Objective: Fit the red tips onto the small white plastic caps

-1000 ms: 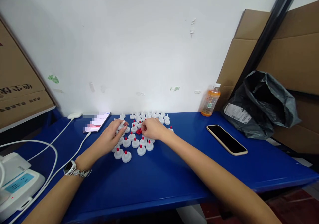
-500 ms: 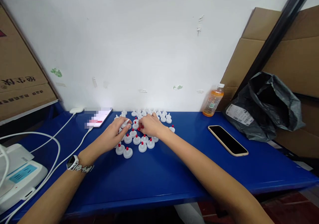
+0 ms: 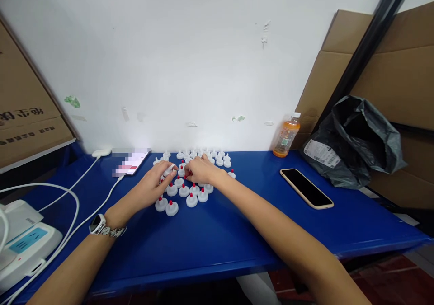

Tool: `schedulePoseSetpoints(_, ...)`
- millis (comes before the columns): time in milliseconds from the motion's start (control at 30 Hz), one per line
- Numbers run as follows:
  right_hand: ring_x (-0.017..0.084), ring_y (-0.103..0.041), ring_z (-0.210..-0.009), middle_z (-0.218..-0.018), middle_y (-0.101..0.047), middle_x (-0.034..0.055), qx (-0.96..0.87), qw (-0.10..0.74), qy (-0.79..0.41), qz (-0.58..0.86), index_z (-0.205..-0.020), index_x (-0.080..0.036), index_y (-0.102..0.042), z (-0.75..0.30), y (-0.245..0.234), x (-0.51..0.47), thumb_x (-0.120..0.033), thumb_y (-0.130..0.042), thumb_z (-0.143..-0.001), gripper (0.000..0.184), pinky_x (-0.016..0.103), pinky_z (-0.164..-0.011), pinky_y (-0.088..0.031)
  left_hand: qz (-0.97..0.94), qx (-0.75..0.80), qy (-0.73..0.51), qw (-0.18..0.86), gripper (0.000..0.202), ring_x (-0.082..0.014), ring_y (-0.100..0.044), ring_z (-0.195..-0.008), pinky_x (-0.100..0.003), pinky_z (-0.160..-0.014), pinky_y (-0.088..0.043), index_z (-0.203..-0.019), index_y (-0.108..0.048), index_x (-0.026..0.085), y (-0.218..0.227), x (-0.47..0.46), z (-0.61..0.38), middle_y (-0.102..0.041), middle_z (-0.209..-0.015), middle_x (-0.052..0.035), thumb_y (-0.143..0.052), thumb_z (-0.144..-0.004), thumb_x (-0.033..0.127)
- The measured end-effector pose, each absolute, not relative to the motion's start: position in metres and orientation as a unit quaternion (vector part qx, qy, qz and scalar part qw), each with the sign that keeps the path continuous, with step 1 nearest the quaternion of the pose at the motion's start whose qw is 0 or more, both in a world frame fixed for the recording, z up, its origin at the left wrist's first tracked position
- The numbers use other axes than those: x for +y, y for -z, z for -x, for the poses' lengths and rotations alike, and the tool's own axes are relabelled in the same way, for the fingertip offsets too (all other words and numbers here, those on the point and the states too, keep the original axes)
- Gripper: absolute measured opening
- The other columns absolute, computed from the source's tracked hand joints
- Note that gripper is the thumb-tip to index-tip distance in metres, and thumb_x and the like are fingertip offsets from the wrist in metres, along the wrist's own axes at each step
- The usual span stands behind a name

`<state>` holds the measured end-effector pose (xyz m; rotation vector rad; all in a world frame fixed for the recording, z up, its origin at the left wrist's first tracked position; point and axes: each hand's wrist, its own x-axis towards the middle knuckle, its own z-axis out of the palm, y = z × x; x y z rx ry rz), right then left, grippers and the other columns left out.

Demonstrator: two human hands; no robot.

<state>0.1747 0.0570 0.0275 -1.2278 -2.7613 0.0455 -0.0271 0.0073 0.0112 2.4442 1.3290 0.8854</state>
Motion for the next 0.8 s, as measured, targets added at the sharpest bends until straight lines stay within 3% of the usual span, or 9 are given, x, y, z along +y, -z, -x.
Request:
schedulePoseSetpoints(200, 0.024, -0.060, -0.095, -0.081, -0.070, 0.0068, -0.919, 0.080, -0.014, 0.385, -0.076, -0.016, -0.065, -0.174, -0.026, 0.060, -0.024, -0.063, -0.087, 0.013, 0.039, -0.090, -0.031, -0.832, 0.450, -0.306, 0.111, 0.028, -0.0241, -0.058, -0.097, -0.040, -0.086, -0.047, -0.107, -0.053, 0.022, -0.012, 0.007, 0.027, -0.060, -0.103, -0.0069, -0.036, -0.101, 0.043)
schedulePoseSetpoints(333, 0.019, -0.063, -0.086, -0.085, -0.071, 0.0053, -0.864, 0.284, -0.145, 0.391, -0.082, -0.016, -0.065, -0.184, -0.029, 0.048, -0.022, -0.061, -0.086, 0.009, 0.034, -0.083, -0.041, -0.826, 0.458, -0.306, 0.120, 0.033, -0.0252, -0.060, -0.101, -0.041, -0.086, -0.048, -0.117, -0.051, 0.022, -0.012, 0.005, 0.025, -0.061, -0.111, -0.0086, -0.036, -0.101, 0.046)
schedulePoseSetpoints(433, 0.016, -0.065, -0.075, -0.080, -0.071, 0.0043, -0.744, 0.448, -0.329, 0.372, -0.086, -0.016, -0.064, -0.189, -0.027, 0.035, -0.035, -0.065, -0.085, 0.018, 0.029, -0.071, -0.048, -0.822, 0.462, -0.303, 0.139, 0.044, -0.0241, -0.063, -0.096, -0.041, -0.086, -0.050, -0.136, -0.042, 0.022, -0.012, 0.000, 0.020, -0.060, -0.121, -0.0107, -0.036, -0.101, 0.047)
schedulePoseSetpoints(500, 0.016, -0.065, -0.070, -0.075, -0.071, 0.0034, -0.662, 0.514, -0.418, 0.349, -0.084, -0.017, -0.065, -0.188, -0.023, 0.027, -0.044, -0.072, -0.079, 0.029, 0.029, -0.068, -0.050, -0.826, 0.450, -0.308, 0.141, 0.048, -0.0242, -0.064, -0.097, -0.042, -0.088, -0.051, -0.143, -0.037, 0.023, -0.011, -0.003, 0.016, -0.057, -0.129, -0.0123, -0.037, -0.101, 0.047)
schedulePoseSetpoints(633, 0.013, -0.060, -0.062, -0.067, -0.067, 0.0005, -0.594, 0.553, -0.483, 0.328, -0.077, -0.017, -0.067, -0.180, -0.015, 0.016, -0.049, -0.080, -0.070, 0.035, 0.027, -0.063, -0.049, -0.848, 0.413, -0.310, 0.119, 0.050, -0.0279, -0.059, -0.117, -0.045, -0.096, -0.050, -0.145, -0.036, 0.021, -0.009, -0.008, 0.008, -0.056, -0.134, -0.0147, -0.039, -0.101, 0.044)
schedulePoseSetpoints(800, 0.012, -0.059, -0.062, -0.067, -0.066, -0.0005, -0.614, 0.535, -0.489, 0.312, -0.074, -0.017, -0.066, -0.174, -0.014, 0.009, -0.049, -0.078, -0.072, 0.034, 0.025, -0.061, -0.047, -0.863, 0.388, -0.299, 0.123, 0.048, -0.0284, -0.055, -0.125, -0.048, -0.103, -0.047, -0.146, -0.034, 0.021, -0.010, -0.011, 0.004, -0.052, -0.142, -0.0159, -0.037, -0.102, 0.040)
